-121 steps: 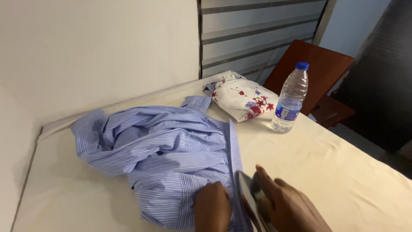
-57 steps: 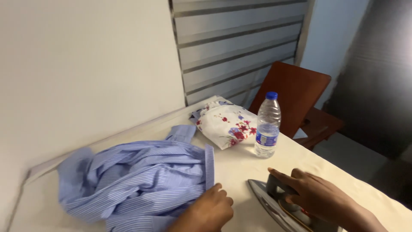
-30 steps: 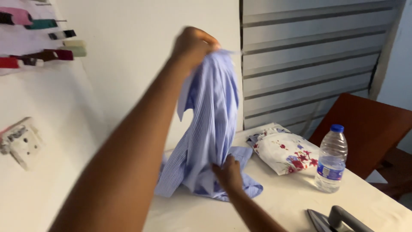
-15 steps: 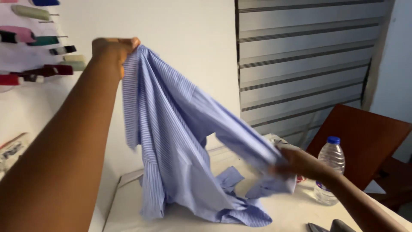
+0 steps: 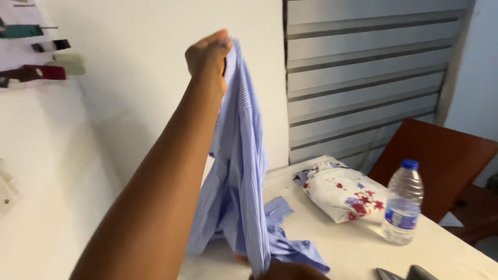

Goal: The person is ironing a blue and white striped button-up shirt on a white surface.

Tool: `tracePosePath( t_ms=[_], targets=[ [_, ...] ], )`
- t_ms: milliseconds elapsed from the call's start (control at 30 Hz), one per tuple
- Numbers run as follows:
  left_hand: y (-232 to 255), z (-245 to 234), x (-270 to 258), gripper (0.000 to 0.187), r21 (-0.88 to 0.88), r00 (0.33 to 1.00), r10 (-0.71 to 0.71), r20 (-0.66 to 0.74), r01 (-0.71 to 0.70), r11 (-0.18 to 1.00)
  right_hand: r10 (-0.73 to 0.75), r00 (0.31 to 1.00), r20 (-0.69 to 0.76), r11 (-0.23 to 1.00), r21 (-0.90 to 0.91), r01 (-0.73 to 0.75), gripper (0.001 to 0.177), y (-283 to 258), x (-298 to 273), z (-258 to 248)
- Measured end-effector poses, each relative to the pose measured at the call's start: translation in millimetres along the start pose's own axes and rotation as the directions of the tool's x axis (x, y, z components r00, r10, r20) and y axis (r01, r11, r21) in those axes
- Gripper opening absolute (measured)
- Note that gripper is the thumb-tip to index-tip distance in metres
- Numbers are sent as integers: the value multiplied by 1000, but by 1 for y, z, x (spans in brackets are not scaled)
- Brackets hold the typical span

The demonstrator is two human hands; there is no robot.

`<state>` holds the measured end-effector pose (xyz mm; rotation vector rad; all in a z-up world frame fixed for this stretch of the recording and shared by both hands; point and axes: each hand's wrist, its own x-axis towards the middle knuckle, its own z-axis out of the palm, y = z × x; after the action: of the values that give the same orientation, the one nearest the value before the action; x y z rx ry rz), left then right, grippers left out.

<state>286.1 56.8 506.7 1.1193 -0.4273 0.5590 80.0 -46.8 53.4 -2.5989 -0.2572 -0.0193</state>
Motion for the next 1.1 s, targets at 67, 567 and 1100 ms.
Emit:
tracePosePath(
  t_ms=[67,567,1100],
  targets=[
    [24,-6,-4,31,-130,994,13,107,1,991,-14,999,-31,1000,23,15,51,16,67,7],
    [-62,-292,-107,35,783,969,-192,156,-3,621,47,977,-210,975,222,1,59,113,157,-181],
    [-158,-466,-250,17,654,968,-218,122,-244,-716,19,964,-266,975,-208,-77,56,312,-166,-105]
  ],
)
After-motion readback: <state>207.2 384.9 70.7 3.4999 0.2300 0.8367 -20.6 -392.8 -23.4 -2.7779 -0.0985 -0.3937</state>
